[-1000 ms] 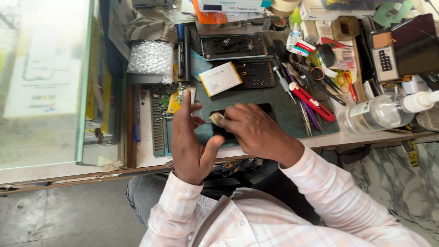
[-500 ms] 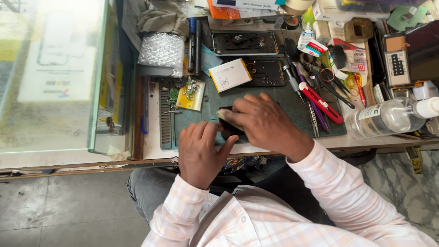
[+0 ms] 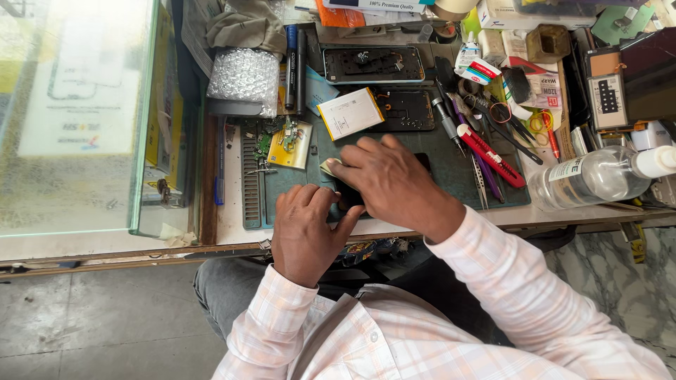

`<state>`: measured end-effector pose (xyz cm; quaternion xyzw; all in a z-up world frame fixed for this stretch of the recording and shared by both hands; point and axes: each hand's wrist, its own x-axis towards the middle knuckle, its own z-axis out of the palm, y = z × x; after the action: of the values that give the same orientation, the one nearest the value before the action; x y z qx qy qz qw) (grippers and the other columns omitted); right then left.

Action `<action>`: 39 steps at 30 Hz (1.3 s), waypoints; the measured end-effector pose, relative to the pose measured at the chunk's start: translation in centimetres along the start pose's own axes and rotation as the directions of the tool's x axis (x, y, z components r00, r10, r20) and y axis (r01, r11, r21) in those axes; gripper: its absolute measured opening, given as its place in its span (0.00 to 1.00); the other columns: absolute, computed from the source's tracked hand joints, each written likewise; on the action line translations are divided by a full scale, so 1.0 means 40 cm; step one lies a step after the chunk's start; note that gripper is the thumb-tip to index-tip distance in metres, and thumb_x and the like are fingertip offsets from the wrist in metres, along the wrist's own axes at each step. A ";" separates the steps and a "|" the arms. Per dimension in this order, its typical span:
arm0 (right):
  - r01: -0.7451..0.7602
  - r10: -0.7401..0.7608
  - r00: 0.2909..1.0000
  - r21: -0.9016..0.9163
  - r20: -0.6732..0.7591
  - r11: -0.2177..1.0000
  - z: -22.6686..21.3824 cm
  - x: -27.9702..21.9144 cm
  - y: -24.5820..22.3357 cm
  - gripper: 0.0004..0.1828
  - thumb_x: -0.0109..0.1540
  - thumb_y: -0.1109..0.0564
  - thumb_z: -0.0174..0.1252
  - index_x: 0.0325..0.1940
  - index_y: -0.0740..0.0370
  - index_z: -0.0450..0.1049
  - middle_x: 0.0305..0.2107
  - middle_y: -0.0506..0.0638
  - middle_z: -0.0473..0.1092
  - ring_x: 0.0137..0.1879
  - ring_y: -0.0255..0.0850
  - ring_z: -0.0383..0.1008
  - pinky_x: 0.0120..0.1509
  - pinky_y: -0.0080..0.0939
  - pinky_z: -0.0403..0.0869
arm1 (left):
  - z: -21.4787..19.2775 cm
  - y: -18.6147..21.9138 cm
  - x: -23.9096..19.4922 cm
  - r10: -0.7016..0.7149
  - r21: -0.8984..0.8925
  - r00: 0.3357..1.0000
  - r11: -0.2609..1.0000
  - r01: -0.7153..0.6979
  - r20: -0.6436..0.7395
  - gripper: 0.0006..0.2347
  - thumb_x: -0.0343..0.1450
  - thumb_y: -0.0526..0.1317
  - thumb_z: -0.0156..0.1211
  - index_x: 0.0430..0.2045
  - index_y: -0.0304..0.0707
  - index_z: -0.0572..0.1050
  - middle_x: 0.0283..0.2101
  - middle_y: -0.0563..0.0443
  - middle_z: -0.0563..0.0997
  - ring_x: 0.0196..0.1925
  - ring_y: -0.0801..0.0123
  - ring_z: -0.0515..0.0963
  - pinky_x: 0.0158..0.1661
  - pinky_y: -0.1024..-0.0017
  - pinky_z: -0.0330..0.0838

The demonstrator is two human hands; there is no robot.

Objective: The person wipes a smartphone screen with a cloth, applies a cleaning solution from a spray bottle, and continues wiping the screen. The person then handles a small circuit board and uses tweezers to adjust components on it.

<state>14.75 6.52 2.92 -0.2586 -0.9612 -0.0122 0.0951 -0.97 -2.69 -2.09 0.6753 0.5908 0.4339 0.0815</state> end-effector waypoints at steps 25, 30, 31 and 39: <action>-0.046 0.061 0.993 0.148 -0.098 0.988 0.022 -0.008 -0.010 0.23 0.58 0.66 0.56 0.58 0.60 0.78 0.35 0.53 0.69 0.45 0.50 0.72 0.50 0.52 0.70 | -0.143 -0.076 0.066 0.375 -0.629 0.776 0.777 0.036 0.507 0.12 0.69 0.46 0.70 0.31 0.34 0.82 0.25 0.49 0.78 0.23 0.67 0.77 0.24 0.70 0.66; -0.063 0.079 0.993 0.165 -0.088 0.984 0.021 -0.004 -0.013 0.23 0.59 0.66 0.56 0.58 0.60 0.78 0.34 0.53 0.69 0.45 0.49 0.73 0.50 0.51 0.70 | -0.161 -0.102 0.073 0.398 -0.584 0.791 0.809 -0.064 0.464 0.12 0.68 0.47 0.71 0.30 0.36 0.83 0.24 0.51 0.78 0.24 0.69 0.78 0.26 0.70 0.70; -0.071 0.087 0.993 0.175 -0.082 0.982 0.022 -0.004 -0.013 0.23 0.59 0.66 0.56 0.58 0.60 0.77 0.34 0.52 0.69 0.45 0.49 0.73 0.50 0.51 0.70 | -0.165 -0.106 0.072 0.390 -0.560 0.804 0.824 -0.087 0.448 0.11 0.67 0.47 0.72 0.29 0.37 0.83 0.23 0.51 0.78 0.24 0.68 0.78 0.26 0.70 0.70; -0.058 0.073 0.994 0.164 -0.085 0.985 0.018 -0.002 -0.015 0.24 0.59 0.66 0.56 0.59 0.59 0.77 0.34 0.54 0.68 0.44 0.50 0.72 0.50 0.51 0.70 | -0.147 -0.122 0.071 0.581 -0.132 0.785 0.814 -0.566 0.216 0.14 0.70 0.48 0.71 0.18 0.42 0.77 0.19 0.53 0.76 0.22 0.65 0.76 0.28 0.64 0.71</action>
<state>14.40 6.01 2.20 -0.2809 -0.9447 0.0568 0.1596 -8.75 -1.19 -0.15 0.8684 0.3296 0.3684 0.0386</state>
